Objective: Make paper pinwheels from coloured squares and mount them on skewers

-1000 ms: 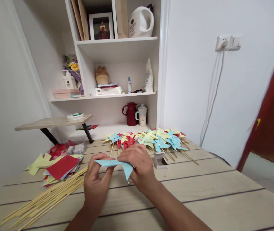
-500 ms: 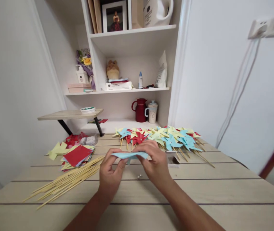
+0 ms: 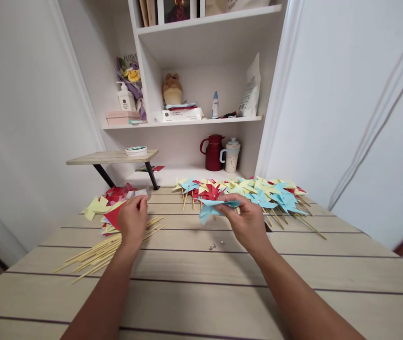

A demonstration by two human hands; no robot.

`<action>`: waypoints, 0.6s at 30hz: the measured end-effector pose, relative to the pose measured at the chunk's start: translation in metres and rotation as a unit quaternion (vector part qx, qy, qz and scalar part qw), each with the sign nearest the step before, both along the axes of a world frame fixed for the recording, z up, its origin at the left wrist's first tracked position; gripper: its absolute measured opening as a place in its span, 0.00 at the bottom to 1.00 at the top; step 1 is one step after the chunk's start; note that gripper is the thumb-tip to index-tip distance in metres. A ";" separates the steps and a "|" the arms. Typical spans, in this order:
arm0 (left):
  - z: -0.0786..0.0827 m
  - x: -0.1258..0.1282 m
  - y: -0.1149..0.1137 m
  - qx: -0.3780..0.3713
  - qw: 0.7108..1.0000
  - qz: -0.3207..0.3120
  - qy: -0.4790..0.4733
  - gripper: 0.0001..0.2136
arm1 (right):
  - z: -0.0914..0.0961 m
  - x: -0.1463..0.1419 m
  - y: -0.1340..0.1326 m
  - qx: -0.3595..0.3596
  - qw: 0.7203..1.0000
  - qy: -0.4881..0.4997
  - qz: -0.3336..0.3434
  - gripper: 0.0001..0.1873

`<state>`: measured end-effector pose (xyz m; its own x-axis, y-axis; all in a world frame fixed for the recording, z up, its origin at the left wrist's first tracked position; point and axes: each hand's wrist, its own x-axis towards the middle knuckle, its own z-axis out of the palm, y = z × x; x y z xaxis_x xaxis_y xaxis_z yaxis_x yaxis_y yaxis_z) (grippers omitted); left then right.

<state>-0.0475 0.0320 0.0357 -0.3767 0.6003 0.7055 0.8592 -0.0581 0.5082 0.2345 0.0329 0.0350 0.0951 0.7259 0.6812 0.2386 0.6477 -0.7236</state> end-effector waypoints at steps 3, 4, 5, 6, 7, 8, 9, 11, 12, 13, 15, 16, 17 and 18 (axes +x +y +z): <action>-0.002 -0.004 0.002 -0.101 0.992 -0.007 0.077 0.12 | 0.002 -0.004 -0.003 -0.002 1.000 -0.008 0.020 0.07; -0.003 -0.003 0.002 -0.125 0.988 -0.015 0.093 0.12 | 0.003 -0.004 -0.003 -0.004 1.000 -0.007 0.021 0.06; -0.004 -0.001 0.002 -0.144 0.984 -0.019 0.104 0.11 | 0.003 -0.005 -0.003 -0.004 1.000 -0.005 0.020 0.06; -0.006 0.000 0.003 -0.158 0.981 -0.019 0.111 0.10 | 0.003 -0.005 -0.003 -0.004 1.000 -0.002 0.019 0.06; -0.007 0.000 0.003 -0.169 0.979 -0.016 0.116 0.09 | 0.003 -0.004 -0.002 -0.003 1.000 0.001 0.017 0.05; -0.009 0.000 0.004 -0.179 0.976 -0.016 0.123 0.09 | 0.002 -0.004 -0.001 -0.001 1.000 0.004 0.016 0.06; -0.010 0.000 0.004 -0.189 0.973 -0.019 0.130 0.08 | 0.001 -0.003 0.000 0.001 1.000 0.006 0.015 0.06; -0.011 0.000 0.005 -0.215 0.965 -0.036 0.145 0.06 | -0.001 -0.002 0.003 0.001 1.000 0.006 0.016 0.06; -0.011 0.000 0.005 -0.230 0.960 -0.045 0.152 0.05 | -0.002 -0.001 0.003 0.000 1.000 0.006 0.017 0.07; -0.011 0.001 0.005 -0.245 0.955 -0.051 0.157 0.04 | -0.002 -0.001 0.004 -0.001 1.000 0.006 0.019 0.07; -0.012 0.003 0.005 -0.266 0.949 -0.057 0.160 0.03 | -0.002 -0.002 0.004 -0.003 1.000 0.005 0.022 0.08; -0.013 0.004 0.005 -0.274 0.947 -0.060 0.159 0.03 | -0.002 -0.002 0.004 -0.004 1.000 0.004 0.021 0.08; -0.014 0.005 0.005 -0.279 0.945 -0.061 0.158 0.03 | -0.001 -0.003 0.003 -0.005 1.000 0.004 0.021 0.07; -0.016 0.006 0.006 -0.283 0.944 -0.065 0.156 0.03 | 0.000 -0.003 0.002 -0.007 1.000 0.004 0.021 0.07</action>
<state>-0.0414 0.0376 0.0199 -0.1010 0.9410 0.3231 0.9767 0.0321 0.2121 0.2314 0.0351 0.0350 0.0709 0.7386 0.6705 0.2056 0.6469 -0.7343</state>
